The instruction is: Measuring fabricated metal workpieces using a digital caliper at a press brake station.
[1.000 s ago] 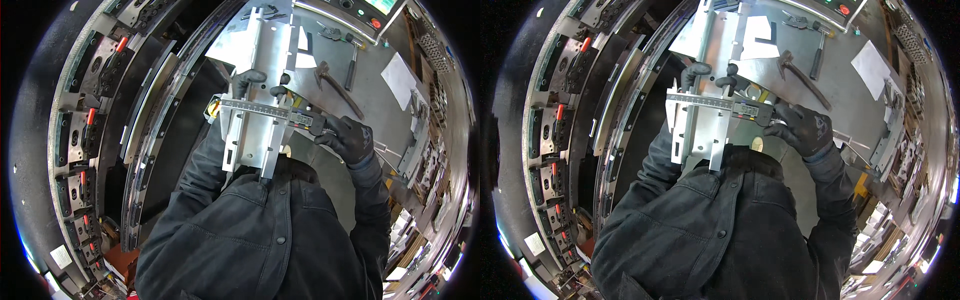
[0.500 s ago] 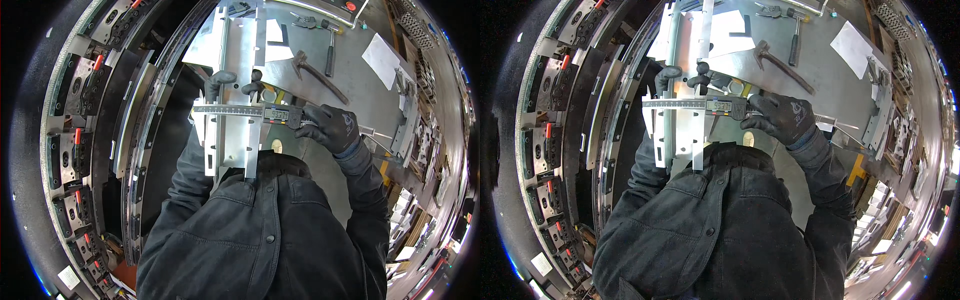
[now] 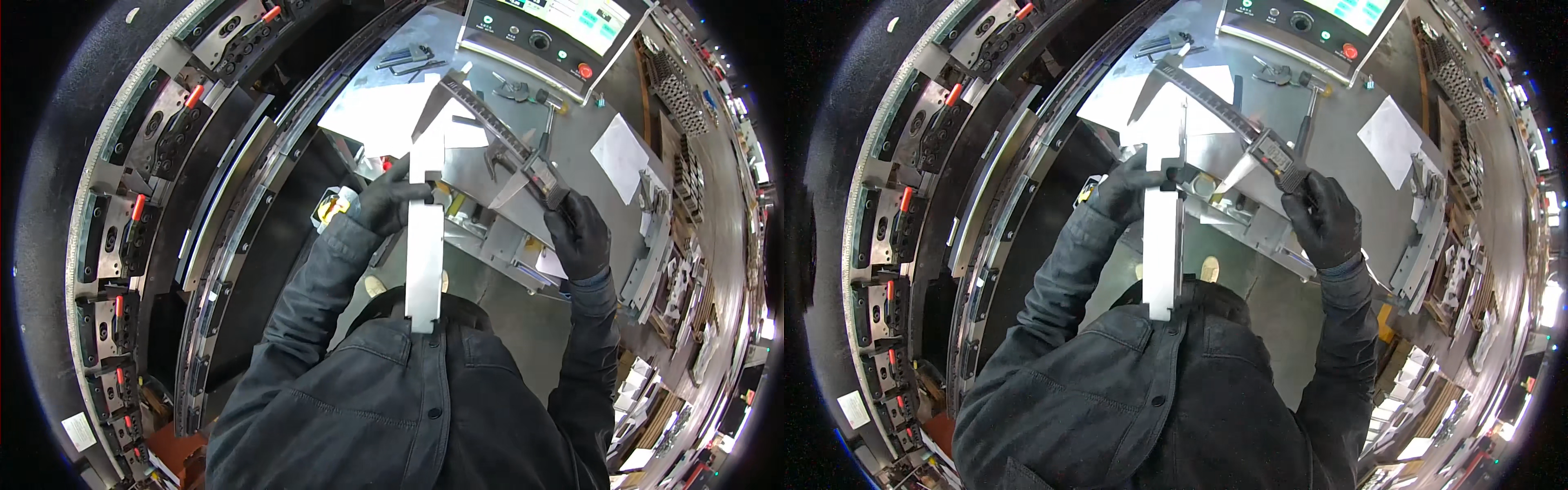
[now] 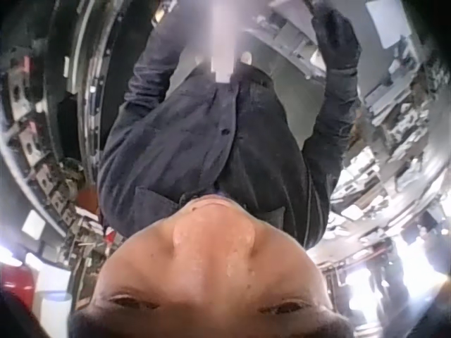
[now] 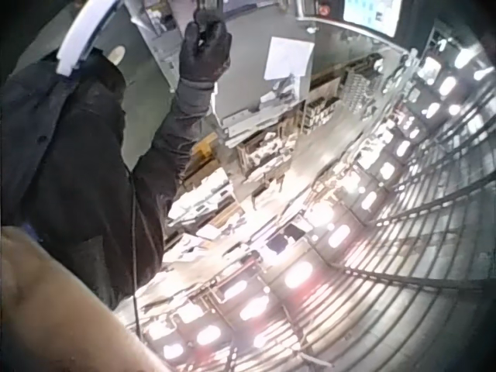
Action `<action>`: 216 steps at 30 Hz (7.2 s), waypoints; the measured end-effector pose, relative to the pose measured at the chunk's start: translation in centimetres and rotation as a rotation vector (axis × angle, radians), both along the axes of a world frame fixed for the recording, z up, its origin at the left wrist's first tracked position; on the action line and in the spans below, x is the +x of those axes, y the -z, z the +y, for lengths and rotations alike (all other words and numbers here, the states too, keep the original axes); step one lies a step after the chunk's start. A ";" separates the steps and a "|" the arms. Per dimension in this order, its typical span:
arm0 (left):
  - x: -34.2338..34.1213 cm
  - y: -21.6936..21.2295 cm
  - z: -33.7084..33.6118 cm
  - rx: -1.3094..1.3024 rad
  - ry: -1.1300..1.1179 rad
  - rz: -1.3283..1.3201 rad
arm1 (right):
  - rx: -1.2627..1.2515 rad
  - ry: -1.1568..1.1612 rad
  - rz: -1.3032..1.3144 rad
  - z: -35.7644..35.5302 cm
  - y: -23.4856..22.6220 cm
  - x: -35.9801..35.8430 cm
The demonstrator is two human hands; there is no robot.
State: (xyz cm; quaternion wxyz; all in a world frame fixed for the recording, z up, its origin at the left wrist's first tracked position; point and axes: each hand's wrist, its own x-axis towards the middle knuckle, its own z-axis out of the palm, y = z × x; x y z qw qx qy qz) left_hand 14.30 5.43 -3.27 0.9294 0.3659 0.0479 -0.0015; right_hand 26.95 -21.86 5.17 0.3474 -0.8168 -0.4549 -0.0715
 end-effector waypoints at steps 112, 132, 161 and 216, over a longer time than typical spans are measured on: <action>-3.4 6.2 -2.8 0.075 0.259 0.142 | -0.331 0.121 -0.712 1.2 -0.5 2.5; -3.2 1.7 -3.2 -0.266 0.351 -0.158 | -0.327 0.046 -0.566 1.0 -1.6 5.2; -3.5 1.9 -3.5 -0.292 0.257 -0.190 | -0.296 0.004 -0.519 0.7 -0.7 4.4; 0.0 -3.1 -3.7 0.811 -0.216 0.113 | -0.025 -0.077 -0.401 2.0 -2.5 4.6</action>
